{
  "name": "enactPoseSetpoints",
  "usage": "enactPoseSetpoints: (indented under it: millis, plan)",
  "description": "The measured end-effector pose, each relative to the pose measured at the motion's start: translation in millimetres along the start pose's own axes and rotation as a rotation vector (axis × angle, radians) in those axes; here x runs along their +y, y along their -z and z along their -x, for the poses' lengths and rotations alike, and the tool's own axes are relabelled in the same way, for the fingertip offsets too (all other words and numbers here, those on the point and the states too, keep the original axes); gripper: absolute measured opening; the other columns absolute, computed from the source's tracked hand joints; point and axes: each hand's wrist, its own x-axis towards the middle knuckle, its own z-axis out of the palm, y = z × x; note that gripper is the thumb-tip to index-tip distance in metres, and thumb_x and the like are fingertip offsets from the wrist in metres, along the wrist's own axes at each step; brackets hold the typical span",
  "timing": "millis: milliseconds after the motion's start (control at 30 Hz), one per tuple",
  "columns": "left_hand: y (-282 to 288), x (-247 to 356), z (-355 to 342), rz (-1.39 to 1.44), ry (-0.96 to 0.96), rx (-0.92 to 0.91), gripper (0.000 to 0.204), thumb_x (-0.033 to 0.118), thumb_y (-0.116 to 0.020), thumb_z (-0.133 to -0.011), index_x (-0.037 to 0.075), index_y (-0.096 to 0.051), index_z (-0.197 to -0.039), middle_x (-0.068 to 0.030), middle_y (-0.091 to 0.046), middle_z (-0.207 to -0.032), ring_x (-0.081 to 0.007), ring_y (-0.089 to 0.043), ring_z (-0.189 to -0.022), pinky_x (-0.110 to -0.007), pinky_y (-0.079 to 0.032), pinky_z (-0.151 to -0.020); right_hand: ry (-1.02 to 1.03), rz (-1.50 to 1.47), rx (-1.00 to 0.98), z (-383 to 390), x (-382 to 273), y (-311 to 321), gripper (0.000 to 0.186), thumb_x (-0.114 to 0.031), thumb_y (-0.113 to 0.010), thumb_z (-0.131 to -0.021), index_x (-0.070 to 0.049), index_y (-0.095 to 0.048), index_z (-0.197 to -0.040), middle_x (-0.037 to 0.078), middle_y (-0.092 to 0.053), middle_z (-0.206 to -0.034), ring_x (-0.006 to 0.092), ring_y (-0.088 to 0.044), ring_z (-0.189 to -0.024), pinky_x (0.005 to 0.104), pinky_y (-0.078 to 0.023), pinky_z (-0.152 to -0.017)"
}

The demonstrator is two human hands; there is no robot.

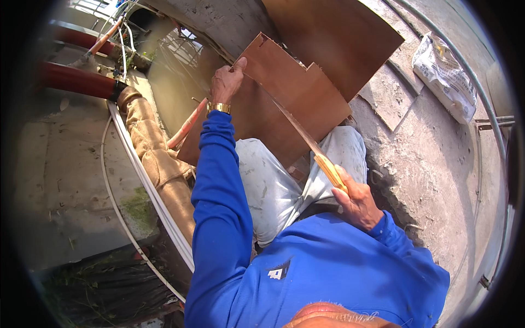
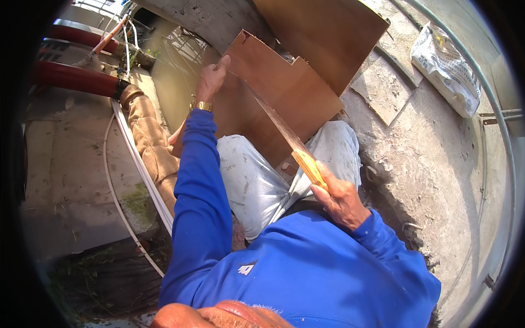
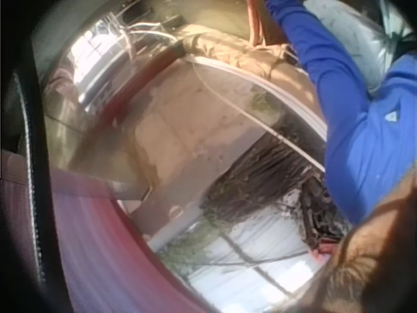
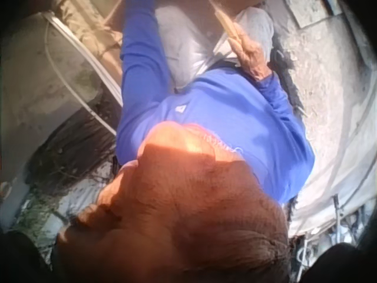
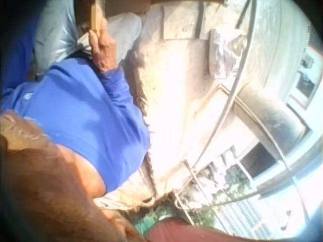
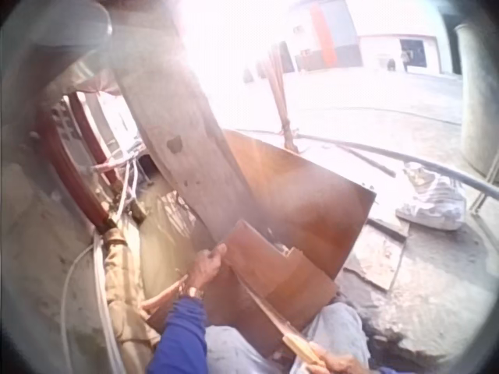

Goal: The person sits on the ground and uses a hand saw to cut a rectangular piece of plywood. They saw along a marked line, separate the cut piece, and then fit the piece into a gap between pipes and a concrete wall.

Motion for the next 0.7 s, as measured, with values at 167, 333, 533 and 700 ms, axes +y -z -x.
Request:
enactPoseSetpoints:
  millis: [167,333,533,700]
  plan:
    - [1.8,26.9,8.5,-0.096,0.022,0.038,0.081,0.074,-0.056,-0.087,-0.004,-0.073,-0.103,-0.0259,-0.072,-0.102,-0.0412,-0.068,-0.101,-0.047,-0.051,-0.09,0.109,0.119,-0.027,5.8,-0.3,16.5,0.052,-0.023,-0.063,-0.1,0.009,-0.05,-0.139,0.028,-0.07,-0.109,0.0384,-0.073,-0.088,0.0373,-0.059,-0.076]
    - [8.2,11.0,-17.5,-0.038,-0.025,-0.17,0.073,0.07,-0.056,-0.088,0.003,-0.073,-0.111,-0.0226,-0.07,-0.121,-0.0437,-0.062,-0.117,-0.059,-0.043,-0.101,0.095,0.02,0.112,-87.4,16.4,-26.4,0.046,-0.031,-0.061,-0.102,0.001,-0.054,-0.135,0.028,-0.066,-0.081,0.0424,-0.068,-0.073,0.049,-0.051,-0.062]
    - [-10.8,10.4,-5.3,-0.047,-0.02,-0.077,0.069,0.068,-0.059,-0.087,0.002,-0.073,-0.106,-0.0217,-0.072,-0.112,-0.0409,-0.066,-0.111,-0.048,-0.05,-0.094,-0.09,-0.013,-0.04,0.4,-4.6,20.8,0.054,-0.026,-0.063,-0.1,0.006,-0.048,-0.141,0.027,-0.068,-0.085,0.0446,-0.07,-0.079,0.046,-0.054,-0.069]
    - [-2.5,30.0,16.5,-0.088,-0.058,-0.068,0.071,0.067,-0.063,-0.087,-0.003,-0.072,-0.099,-0.0236,-0.072,-0.101,-0.04,-0.068,-0.098,-0.046,-0.051,-0.085,0.251,0.148,0.021,-11.5,4.9,17.2,0.035,-0.016,-0.061,-0.099,0.002,-0.059,-0.129,0.028,-0.066,-0.114,0.0367,-0.071,-0.079,0.0393,-0.059,-0.065]
